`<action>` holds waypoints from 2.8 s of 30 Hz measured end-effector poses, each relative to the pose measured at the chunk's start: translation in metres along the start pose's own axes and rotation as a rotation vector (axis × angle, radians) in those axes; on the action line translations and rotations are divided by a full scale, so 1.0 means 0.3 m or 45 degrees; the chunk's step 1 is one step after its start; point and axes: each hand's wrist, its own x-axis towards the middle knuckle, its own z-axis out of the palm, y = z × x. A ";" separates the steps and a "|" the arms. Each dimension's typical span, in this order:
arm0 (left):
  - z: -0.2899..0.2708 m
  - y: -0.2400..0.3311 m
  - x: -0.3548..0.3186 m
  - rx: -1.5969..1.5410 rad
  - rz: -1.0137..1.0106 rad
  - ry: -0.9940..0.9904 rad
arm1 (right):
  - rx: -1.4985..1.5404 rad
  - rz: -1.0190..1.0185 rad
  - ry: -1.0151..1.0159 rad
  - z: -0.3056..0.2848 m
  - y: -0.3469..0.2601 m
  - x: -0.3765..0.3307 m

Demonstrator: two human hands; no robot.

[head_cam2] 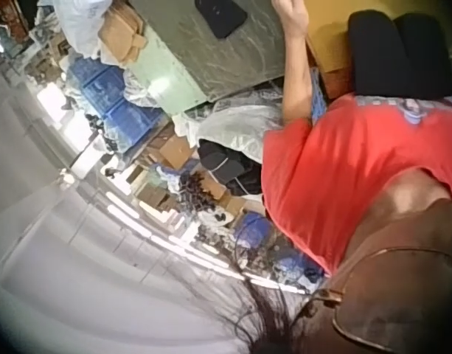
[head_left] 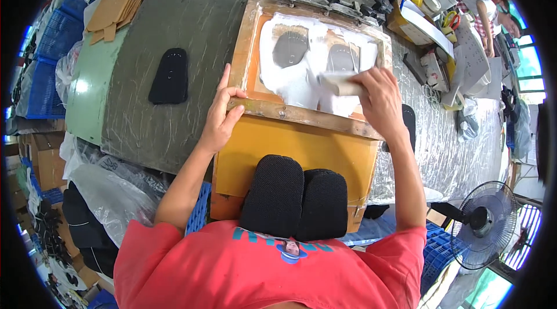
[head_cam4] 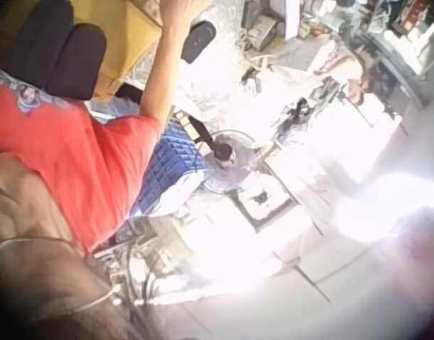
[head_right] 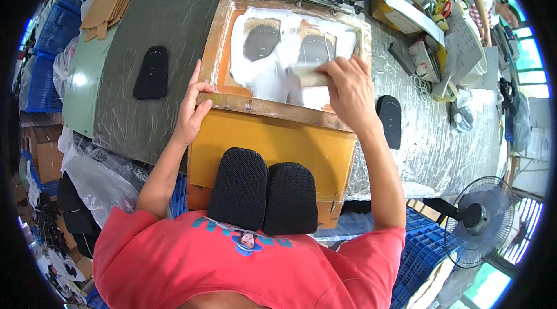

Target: Screen printing white patterns onto black shoe components using a squeegee and stencil.

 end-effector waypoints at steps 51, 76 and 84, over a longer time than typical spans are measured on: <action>-0.200 0.340 0.309 0.035 0.522 0.164 | 0.726 0.123 -0.461 -0.312 -0.106 -0.051; 0.185 -0.055 0.474 1.126 0.467 -0.096 | 0.481 1.287 0.510 -0.043 0.472 -0.673; -0.076 -0.124 0.318 0.002 0.002 0.256 | 0.146 1.335 0.430 0.035 0.436 -0.654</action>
